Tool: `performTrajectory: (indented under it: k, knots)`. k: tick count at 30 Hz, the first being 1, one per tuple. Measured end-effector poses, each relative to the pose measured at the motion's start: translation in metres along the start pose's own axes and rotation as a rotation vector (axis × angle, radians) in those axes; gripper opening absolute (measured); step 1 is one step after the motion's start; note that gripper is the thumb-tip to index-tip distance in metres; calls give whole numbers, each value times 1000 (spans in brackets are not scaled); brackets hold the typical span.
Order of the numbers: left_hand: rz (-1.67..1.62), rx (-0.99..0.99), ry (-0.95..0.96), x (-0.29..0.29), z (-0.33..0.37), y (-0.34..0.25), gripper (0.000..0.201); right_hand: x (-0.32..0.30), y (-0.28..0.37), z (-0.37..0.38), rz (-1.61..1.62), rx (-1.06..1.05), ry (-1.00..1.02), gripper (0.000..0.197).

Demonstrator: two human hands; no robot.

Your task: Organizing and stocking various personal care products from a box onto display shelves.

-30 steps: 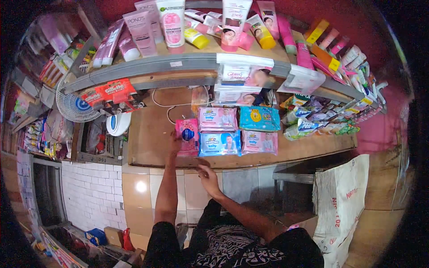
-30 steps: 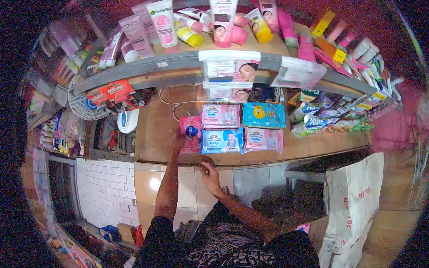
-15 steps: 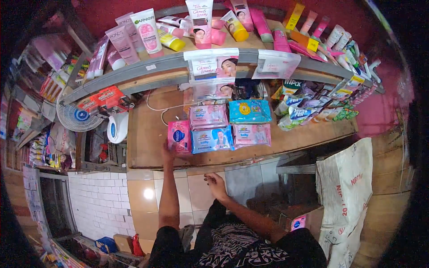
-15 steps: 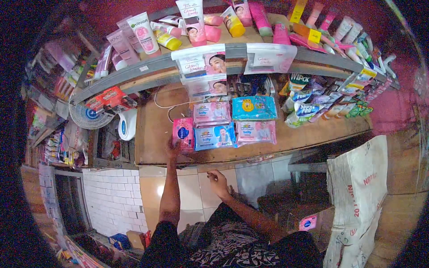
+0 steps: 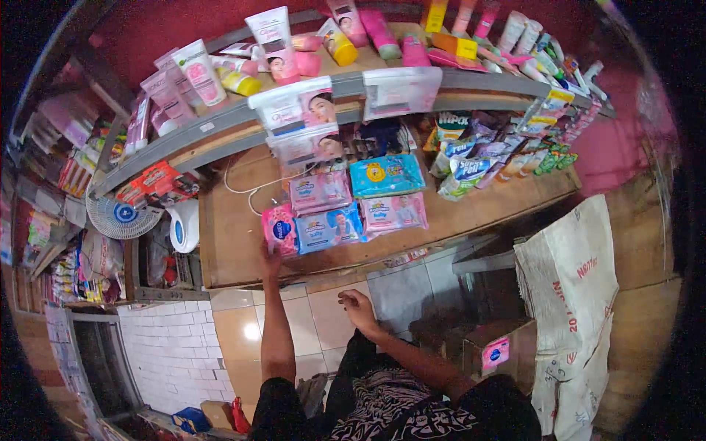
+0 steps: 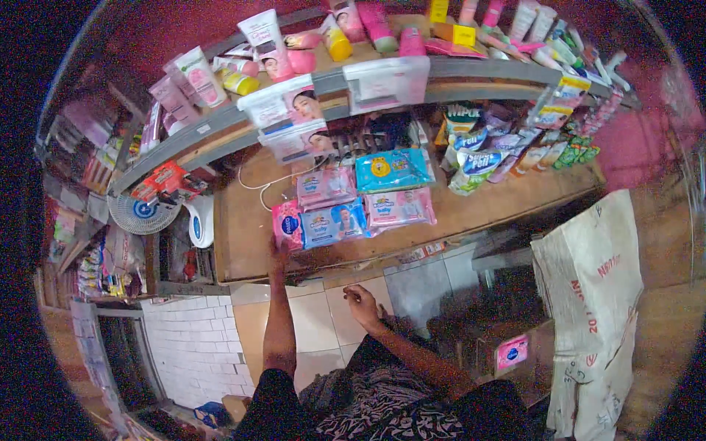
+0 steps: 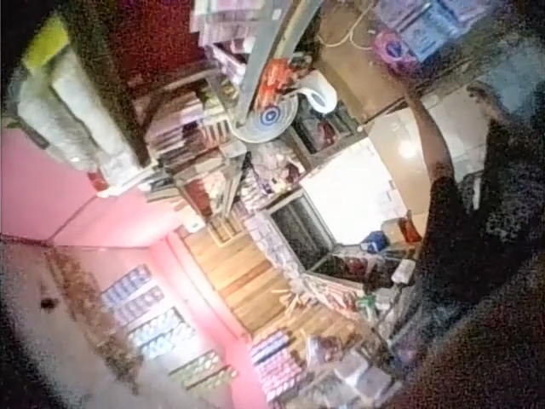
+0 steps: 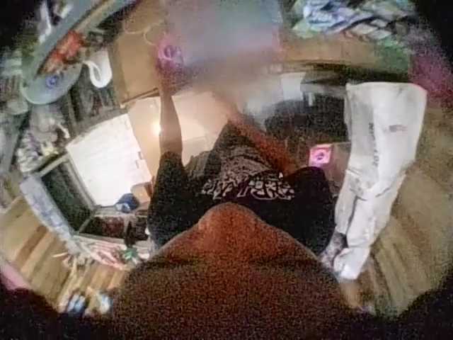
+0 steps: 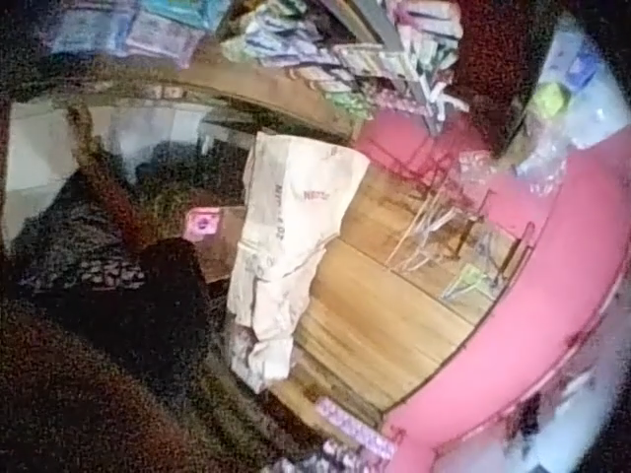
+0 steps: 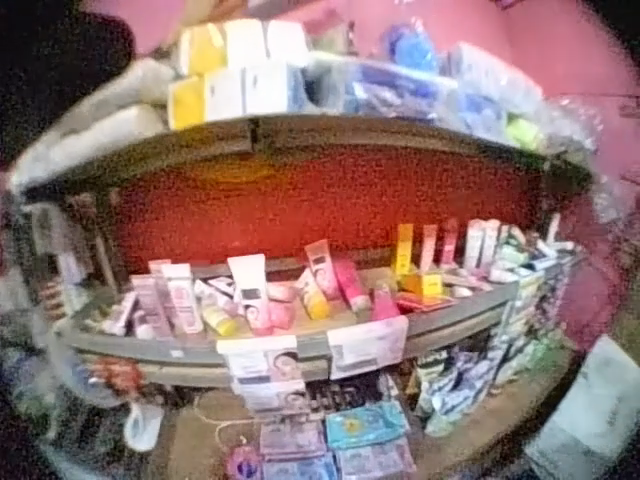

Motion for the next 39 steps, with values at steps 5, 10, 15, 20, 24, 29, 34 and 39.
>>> performTrajectory:
  k: [5, 10, 15, 20, 24, 29, 34, 39]
  knots:
    - [86, 44, -262, -8, -13, -78, 40, -39, 0, -21, -19, -8, -75, 12]
    - [-108, -73, -346, 19, -127, -182, 33, -106, 1, -43, 128, 2, -223, 12]
    - [-303, -383, 232, 169, -269, -212, 25, -193, 19, -68, 281, -199, -371, 13]
    - [-94, -286, 868, 324, -381, -229, 26, -298, 20, -123, 163, -148, -644, 14]
    - [24, -20, 1220, 414, -456, -259, 23, -390, 19, -204, 62, -162, -909, 16]
    - [-10, 33, 1495, 473, -554, -263, 23, -473, -24, -328, 254, -128, -1237, 18]
    - [-31, -218, 1714, 508, -642, -208, 32, -525, -144, -423, 237, 267, -1442, 23]
    - [283, -185, 1736, 534, -676, -147, 36, -556, -266, -439, 287, 406, -1313, 45]
Point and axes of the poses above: each hand's wrist, its own z-axis towards the middle knuckle, its own x-axis out of the palm, y = z × x, the point moved 7 cm from there along z, towards the middle knuckle, and after that the axes turned 1 degree about z, right-handed, at the moved point
